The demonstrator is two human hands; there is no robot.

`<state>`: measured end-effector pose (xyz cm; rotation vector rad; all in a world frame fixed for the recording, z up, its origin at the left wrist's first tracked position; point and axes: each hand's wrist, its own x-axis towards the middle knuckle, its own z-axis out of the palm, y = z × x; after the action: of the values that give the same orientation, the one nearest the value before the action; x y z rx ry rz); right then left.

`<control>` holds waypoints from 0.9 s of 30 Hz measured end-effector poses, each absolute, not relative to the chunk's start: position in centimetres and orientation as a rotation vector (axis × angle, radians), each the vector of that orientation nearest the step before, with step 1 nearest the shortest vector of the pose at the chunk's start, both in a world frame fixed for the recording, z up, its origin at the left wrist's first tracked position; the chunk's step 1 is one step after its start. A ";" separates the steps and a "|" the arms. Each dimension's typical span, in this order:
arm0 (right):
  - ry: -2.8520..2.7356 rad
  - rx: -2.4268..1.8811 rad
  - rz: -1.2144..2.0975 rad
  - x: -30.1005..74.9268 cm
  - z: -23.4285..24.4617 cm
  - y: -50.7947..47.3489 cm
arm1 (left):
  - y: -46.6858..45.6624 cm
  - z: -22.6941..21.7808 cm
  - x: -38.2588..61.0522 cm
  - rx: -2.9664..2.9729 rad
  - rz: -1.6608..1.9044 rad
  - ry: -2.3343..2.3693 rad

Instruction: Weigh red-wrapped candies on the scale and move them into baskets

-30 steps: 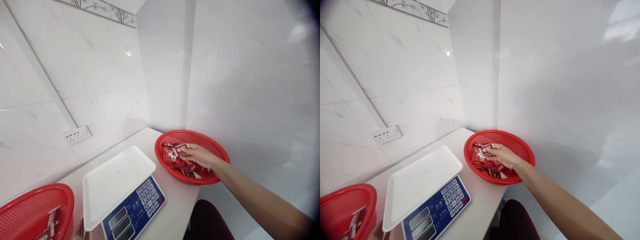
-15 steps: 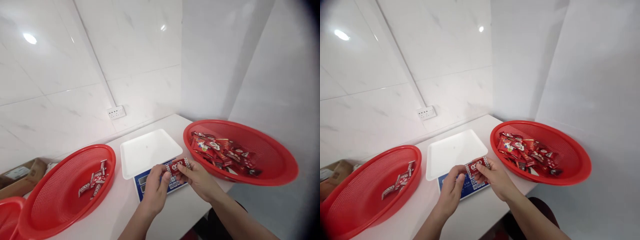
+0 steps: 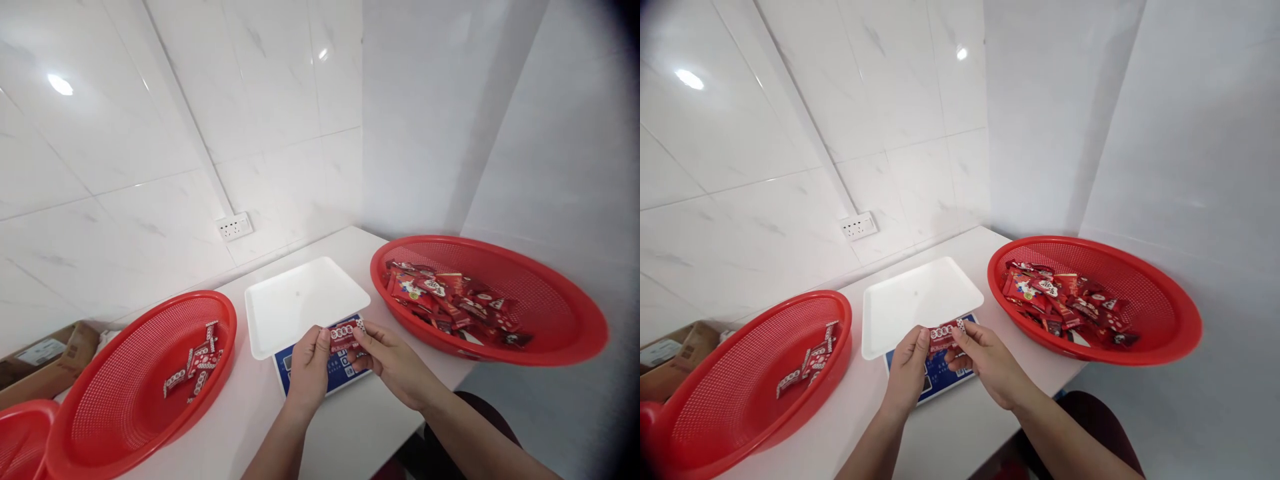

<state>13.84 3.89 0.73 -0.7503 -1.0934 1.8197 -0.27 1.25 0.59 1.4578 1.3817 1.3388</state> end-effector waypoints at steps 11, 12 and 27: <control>-1.152 -0.776 1.783 13.4 0.8 3.9 | 1.3 0.3 -0.6 1.486 1.351 1.436; -1.161 -0.780 1.782 13.4 0.7 4.0 | 1.3 0.4 -0.7 1.477 1.346 1.429; -1.252 -0.835 1.668 13.4 0.1 5.9 | 1.7 1.0 -1.6 1.412 1.336 1.372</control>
<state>13.42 5.92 0.08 -0.8347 -1.2524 1.6675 -1.63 1.71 0.99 1.4124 1.3721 1.3364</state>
